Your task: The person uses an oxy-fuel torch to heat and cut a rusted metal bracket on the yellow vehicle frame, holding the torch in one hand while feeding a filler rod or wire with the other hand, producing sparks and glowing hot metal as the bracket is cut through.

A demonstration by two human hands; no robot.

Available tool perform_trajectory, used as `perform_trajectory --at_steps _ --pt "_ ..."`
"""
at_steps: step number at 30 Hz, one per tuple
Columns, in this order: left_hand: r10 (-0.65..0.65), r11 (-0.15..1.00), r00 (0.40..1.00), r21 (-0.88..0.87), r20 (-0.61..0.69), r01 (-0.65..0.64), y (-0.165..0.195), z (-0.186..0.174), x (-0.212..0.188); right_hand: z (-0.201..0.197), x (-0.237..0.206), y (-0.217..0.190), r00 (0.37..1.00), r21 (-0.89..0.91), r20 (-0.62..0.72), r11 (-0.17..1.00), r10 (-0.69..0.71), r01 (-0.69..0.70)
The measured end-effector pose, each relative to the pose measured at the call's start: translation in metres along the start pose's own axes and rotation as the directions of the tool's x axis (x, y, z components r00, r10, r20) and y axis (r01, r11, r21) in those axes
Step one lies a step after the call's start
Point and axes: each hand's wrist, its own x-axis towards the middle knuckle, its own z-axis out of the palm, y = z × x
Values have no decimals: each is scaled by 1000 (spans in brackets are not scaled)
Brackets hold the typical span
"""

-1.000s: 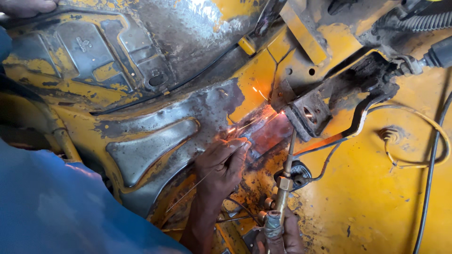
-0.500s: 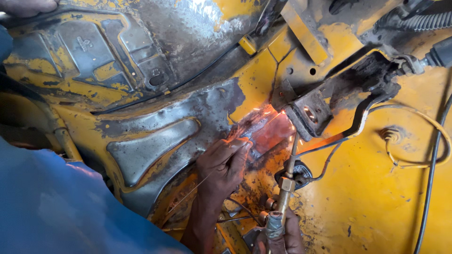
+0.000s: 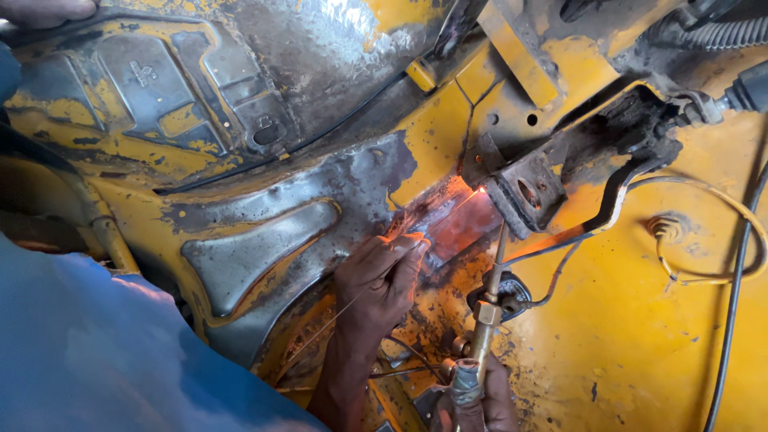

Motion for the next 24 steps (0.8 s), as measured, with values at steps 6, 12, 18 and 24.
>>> perform_trajectory --at_steps 6,12,18,24 --pt "9 1000 1000 11 -4 -9 -1 1 -1 -7 2 6 989 150 143 989 -30 8" --pt "-57 998 998 -15 3 57 -2 1 -3 0 3 -2 998 137 48 989 45 -51" --pt "-15 1000 1000 -20 -4 15 -3 2 -3 -7 5 -2 986 124 162 992 -34 14" --pt "35 998 999 45 -16 -35 -3 3 -1 -11 6 3 970 223 240 975 -41 -14"
